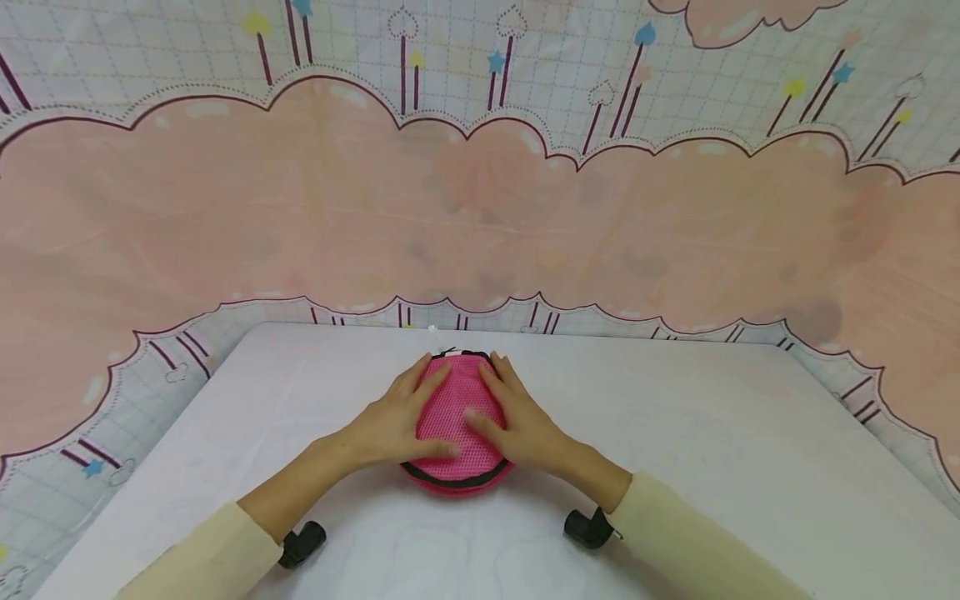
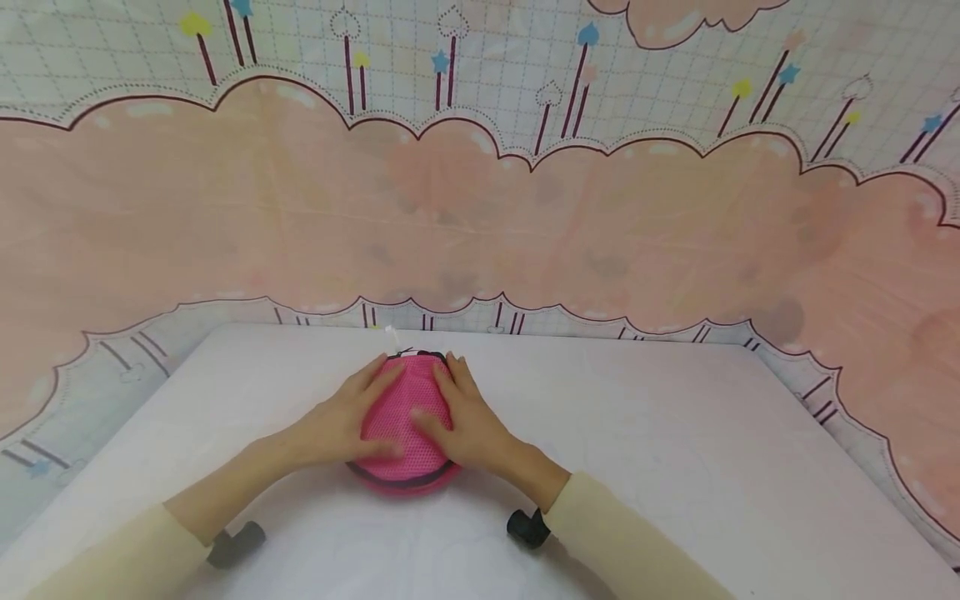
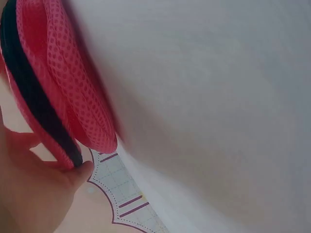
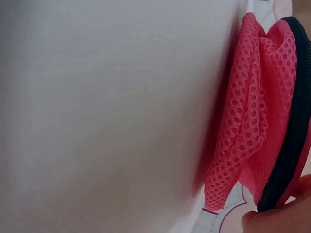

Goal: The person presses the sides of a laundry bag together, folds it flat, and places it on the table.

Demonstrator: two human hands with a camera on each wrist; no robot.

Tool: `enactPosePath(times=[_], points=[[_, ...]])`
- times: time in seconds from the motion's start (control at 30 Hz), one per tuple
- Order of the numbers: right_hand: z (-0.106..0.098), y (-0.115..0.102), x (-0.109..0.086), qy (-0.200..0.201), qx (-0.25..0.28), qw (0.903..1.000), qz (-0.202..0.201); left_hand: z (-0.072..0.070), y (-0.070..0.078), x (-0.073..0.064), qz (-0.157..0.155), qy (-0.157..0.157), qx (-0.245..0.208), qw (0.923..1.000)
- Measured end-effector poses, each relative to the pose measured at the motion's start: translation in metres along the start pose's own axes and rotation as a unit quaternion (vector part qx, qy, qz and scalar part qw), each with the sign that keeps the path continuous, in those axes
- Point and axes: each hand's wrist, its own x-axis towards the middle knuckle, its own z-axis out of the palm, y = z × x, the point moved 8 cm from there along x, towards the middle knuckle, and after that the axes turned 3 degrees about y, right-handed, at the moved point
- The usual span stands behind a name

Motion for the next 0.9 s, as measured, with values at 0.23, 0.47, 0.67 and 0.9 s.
enactPosePath(times=[0.23,0.47,0.67,0.9], points=[[0.008,0.001,-0.003,-0.025,-0.017,0.9995,-0.004,0.007,-0.001,-0.007,-0.003,-0.037,-0.024,0.9990],[0.013,-0.001,-0.006,-0.045,-0.034,0.9984,-0.001,0.015,-0.002,-0.014,-0.005,-0.072,-0.041,0.9965],[0.017,-0.001,-0.008,-0.061,-0.054,0.9966,-0.011,0.022,-0.001,-0.016,-0.001,-0.089,-0.037,0.9953],[0.021,0.002,-0.007,-0.073,-0.079,0.9942,-0.010,0.026,-0.001,-0.016,0.003,-0.094,-0.029,0.9952]])
